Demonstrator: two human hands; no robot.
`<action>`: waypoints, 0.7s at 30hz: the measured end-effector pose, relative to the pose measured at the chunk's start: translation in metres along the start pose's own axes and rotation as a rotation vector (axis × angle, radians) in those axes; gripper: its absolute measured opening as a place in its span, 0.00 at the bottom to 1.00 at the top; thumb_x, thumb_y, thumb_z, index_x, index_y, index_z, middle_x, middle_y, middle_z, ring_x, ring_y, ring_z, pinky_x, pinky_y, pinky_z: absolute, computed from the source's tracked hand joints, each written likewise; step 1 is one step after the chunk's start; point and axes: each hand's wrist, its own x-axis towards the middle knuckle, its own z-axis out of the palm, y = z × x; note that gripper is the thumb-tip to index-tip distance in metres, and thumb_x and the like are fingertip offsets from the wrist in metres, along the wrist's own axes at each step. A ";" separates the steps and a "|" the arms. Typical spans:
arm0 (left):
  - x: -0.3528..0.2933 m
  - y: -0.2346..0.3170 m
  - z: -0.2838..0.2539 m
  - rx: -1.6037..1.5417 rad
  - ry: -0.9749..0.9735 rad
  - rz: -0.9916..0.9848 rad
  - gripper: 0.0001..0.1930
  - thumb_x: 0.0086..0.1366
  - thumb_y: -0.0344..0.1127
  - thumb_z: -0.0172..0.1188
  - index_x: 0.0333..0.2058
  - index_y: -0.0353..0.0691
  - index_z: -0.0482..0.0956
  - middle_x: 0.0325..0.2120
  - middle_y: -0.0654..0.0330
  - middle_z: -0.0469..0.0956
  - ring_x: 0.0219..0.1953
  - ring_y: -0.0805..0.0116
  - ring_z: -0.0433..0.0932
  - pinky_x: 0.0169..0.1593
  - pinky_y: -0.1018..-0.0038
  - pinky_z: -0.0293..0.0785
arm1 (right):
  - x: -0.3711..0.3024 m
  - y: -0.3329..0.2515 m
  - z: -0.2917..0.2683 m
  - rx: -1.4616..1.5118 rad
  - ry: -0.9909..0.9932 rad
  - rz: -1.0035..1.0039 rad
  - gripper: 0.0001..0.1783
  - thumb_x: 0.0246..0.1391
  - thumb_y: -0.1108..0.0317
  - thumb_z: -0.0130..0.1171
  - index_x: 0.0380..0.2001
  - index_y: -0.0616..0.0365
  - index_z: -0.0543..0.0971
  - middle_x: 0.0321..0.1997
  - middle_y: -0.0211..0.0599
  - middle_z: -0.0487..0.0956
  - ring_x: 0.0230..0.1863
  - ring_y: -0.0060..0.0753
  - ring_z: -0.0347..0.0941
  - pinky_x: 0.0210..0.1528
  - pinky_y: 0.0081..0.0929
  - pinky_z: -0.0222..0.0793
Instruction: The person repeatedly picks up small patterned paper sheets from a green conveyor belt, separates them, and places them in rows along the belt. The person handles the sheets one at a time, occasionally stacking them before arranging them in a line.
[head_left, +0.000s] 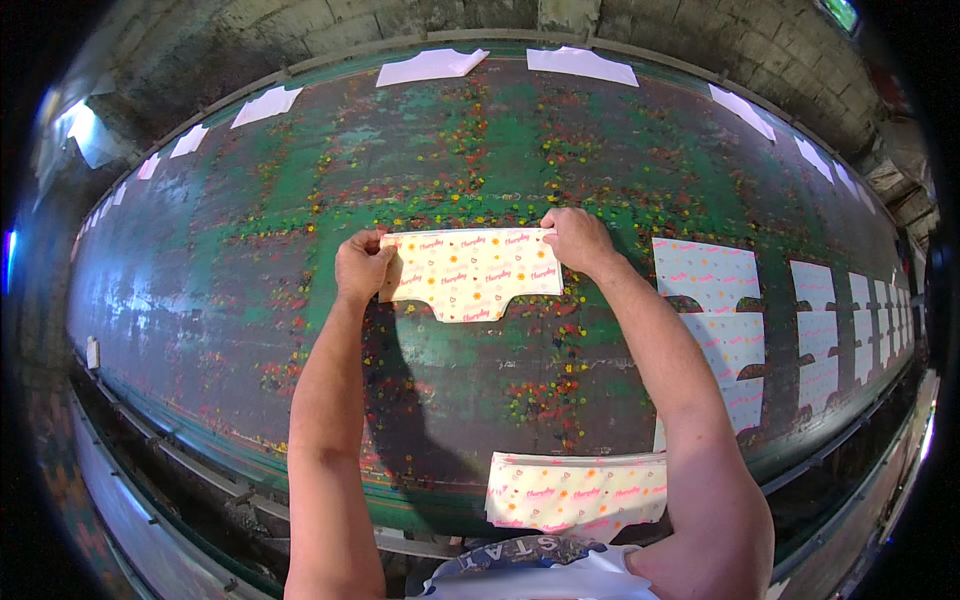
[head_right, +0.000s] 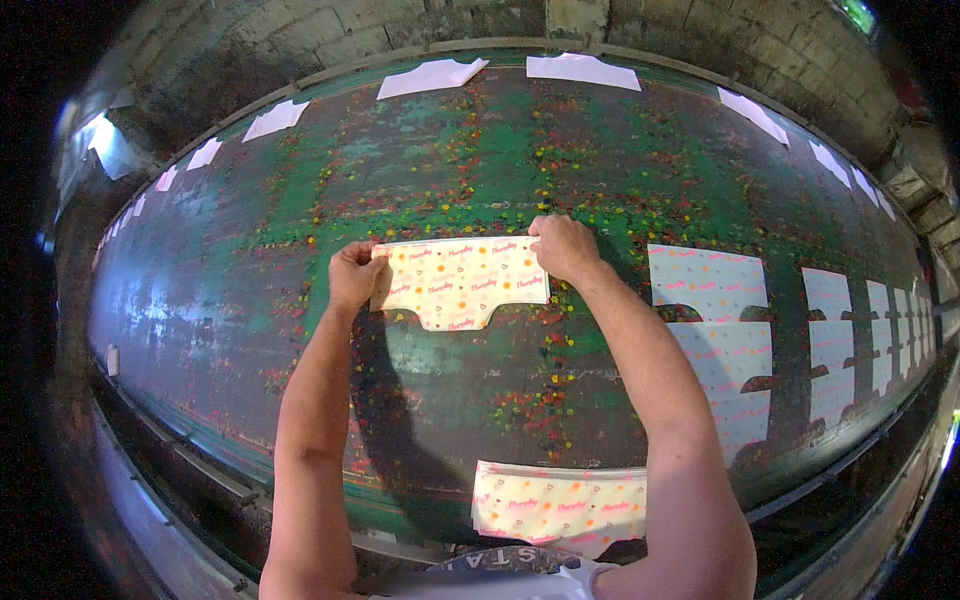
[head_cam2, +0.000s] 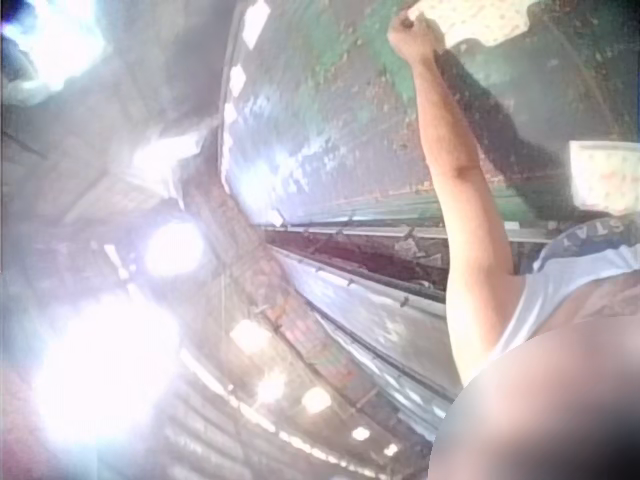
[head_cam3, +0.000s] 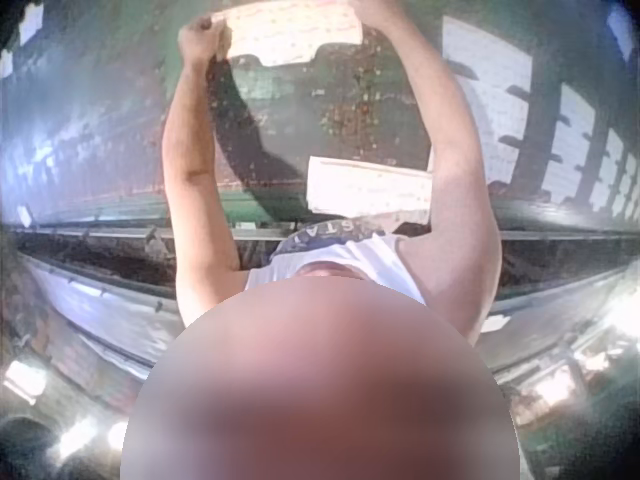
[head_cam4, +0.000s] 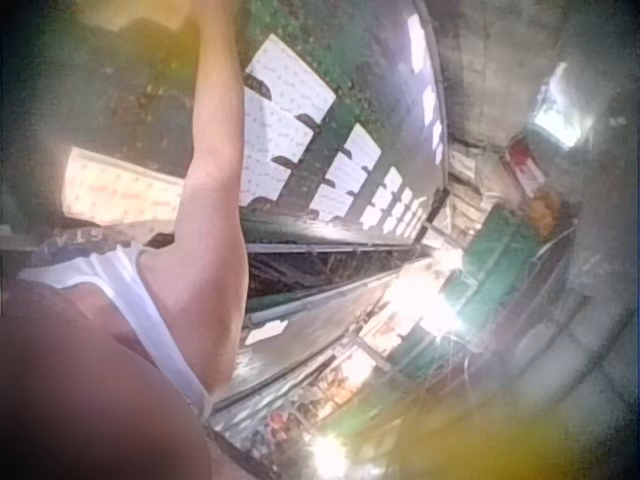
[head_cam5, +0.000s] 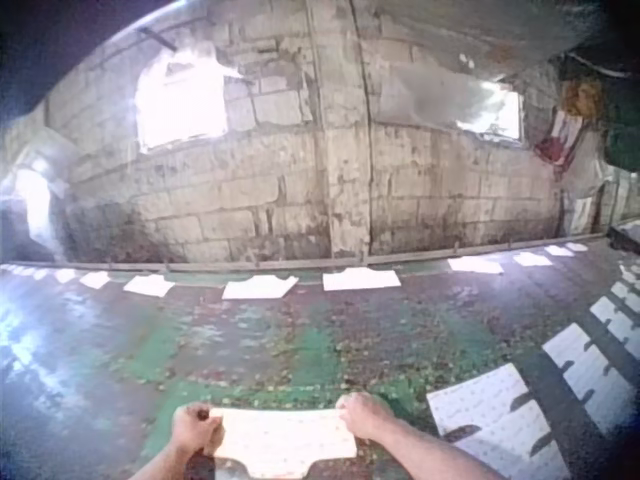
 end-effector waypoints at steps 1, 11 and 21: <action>0.000 -0.001 0.000 -0.011 0.002 0.008 0.12 0.66 0.22 0.72 0.47 0.31 0.88 0.35 0.62 0.89 0.34 0.79 0.83 0.40 0.76 0.81 | 0.002 0.000 -0.003 -0.050 -0.052 0.041 0.10 0.62 0.63 0.68 0.42 0.56 0.87 0.46 0.48 0.88 0.51 0.55 0.85 0.54 0.53 0.80; 0.000 0.010 0.002 0.204 0.077 -0.081 0.19 0.60 0.37 0.80 0.49 0.44 0.91 0.37 0.60 0.92 0.35 0.70 0.90 0.44 0.70 0.84 | 0.014 0.002 -0.012 -0.240 -0.202 -0.033 0.14 0.57 0.59 0.71 0.41 0.57 0.87 0.43 0.50 0.88 0.47 0.55 0.86 0.51 0.53 0.82; -0.034 0.056 -0.001 0.700 0.054 0.455 0.13 0.67 0.33 0.65 0.49 0.50 0.91 0.47 0.52 0.85 0.49 0.47 0.86 0.51 0.55 0.84 | -0.118 -0.122 -0.010 0.477 -0.191 -0.663 0.04 0.54 0.71 0.63 0.28 0.57 0.78 0.32 0.47 0.82 0.37 0.56 0.83 0.41 0.50 0.78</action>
